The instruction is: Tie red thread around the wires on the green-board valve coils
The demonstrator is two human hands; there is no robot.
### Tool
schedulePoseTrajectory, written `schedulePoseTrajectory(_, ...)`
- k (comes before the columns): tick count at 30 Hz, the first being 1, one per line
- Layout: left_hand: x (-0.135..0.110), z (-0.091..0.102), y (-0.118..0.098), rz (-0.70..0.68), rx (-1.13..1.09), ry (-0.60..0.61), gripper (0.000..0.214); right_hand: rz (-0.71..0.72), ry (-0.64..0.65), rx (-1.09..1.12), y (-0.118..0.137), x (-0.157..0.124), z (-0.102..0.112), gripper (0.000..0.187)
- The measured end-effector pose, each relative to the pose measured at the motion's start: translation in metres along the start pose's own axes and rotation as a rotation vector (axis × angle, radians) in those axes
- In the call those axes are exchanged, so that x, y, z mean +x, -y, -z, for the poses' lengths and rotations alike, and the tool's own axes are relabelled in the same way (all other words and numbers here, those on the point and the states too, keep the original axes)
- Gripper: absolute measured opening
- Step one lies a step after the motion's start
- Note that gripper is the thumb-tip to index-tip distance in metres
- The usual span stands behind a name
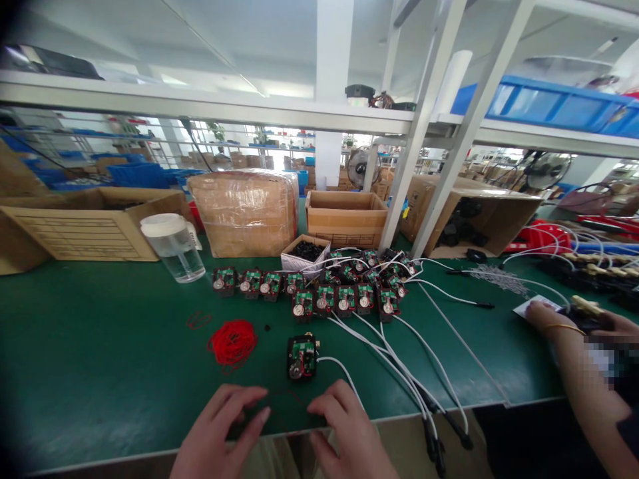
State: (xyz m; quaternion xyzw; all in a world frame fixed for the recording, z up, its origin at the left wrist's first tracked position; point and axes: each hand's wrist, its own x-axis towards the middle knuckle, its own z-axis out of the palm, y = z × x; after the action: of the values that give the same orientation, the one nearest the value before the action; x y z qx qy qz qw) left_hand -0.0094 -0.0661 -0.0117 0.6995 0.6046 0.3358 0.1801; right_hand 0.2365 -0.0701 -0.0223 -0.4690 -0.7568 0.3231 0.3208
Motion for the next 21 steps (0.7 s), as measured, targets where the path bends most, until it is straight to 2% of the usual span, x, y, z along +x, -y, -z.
schedulePoseTrajectory(4,-0.017,-0.025,0.004,-0.354,0.18,0.049,0.022,0.03,0.086,-0.098,-0.002,0.0,-0.002,0.052)
schedulePoseTrajectory(6,-0.02,-0.035,0.005,-0.407,0.26,0.065,0.025,0.001,0.092,-0.132,0.001,0.002,-0.003,0.053)
schedulePoseTrajectory(9,-0.02,-0.041,0.003,-0.408,0.291,0.061,0.012,-0.04,0.093,-0.163,0.007,0.005,-0.003,0.049)
schedulePoseTrajectory(13,-0.016,-0.035,-0.004,-0.404,0.232,0.091,0.006,-0.064,0.102,-0.17,0.01,0.007,-0.003,0.045)
schedulePoseTrajectory(17,-0.013,-0.025,-0.015,-0.317,0.086,0.091,0.008,-0.028,0.071,-0.119,0.008,0.008,-0.002,0.035)
schedulePoseTrajectory(21,-0.009,-0.013,-0.031,-0.169,-0.104,0.097,0.009,0.027,0.012,0.008,0.012,0.01,0.001,0.023)
